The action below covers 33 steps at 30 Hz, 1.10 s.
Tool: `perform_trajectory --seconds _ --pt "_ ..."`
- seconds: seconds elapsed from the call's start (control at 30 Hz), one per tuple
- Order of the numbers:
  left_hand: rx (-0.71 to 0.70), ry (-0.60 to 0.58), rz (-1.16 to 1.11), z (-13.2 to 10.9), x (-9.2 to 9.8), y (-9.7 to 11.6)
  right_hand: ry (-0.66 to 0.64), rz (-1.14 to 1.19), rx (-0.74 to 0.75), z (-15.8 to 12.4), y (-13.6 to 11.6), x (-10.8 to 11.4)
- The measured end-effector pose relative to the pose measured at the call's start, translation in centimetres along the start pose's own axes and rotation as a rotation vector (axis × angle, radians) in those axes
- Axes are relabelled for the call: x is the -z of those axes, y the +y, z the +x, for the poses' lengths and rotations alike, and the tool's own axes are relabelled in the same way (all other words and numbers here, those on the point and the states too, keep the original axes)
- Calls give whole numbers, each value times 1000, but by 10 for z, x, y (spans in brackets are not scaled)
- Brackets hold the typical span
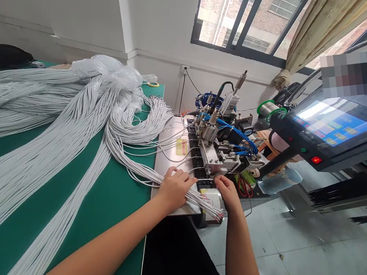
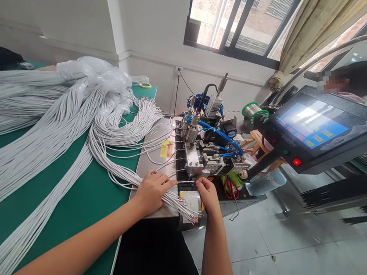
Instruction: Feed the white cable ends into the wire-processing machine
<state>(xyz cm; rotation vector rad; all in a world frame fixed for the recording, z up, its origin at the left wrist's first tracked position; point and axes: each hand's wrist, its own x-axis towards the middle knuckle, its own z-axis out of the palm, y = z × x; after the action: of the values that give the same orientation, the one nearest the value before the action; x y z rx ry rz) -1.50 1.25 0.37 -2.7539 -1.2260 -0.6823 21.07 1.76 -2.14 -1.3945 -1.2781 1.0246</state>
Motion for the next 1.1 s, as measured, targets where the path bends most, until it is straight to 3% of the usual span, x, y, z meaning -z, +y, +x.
perform_trajectory --seconds 0.13,0.47,0.67,0.8,0.9,1.0,1.1 --pt "4 -4 -6 0 0 0 -4 180 -137 1 4 -4" --pt "25 35 -39 -1 -3 0 4 242 -164 -3 7 -5" --pt "25 41 -46 -2 -3 0 139 62 -58 -27 13 6" --pt "35 64 -45 -3 -3 0 171 -81 13 -45 -4 26" --pt "35 97 -54 -3 -3 0 53 -208 49 -62 -32 42" --pt "19 124 -60 -4 -1 0 -197 -336 28 -77 -58 51" --pt "-1 135 -69 -4 0 0 -351 -422 9 -87 -70 51"
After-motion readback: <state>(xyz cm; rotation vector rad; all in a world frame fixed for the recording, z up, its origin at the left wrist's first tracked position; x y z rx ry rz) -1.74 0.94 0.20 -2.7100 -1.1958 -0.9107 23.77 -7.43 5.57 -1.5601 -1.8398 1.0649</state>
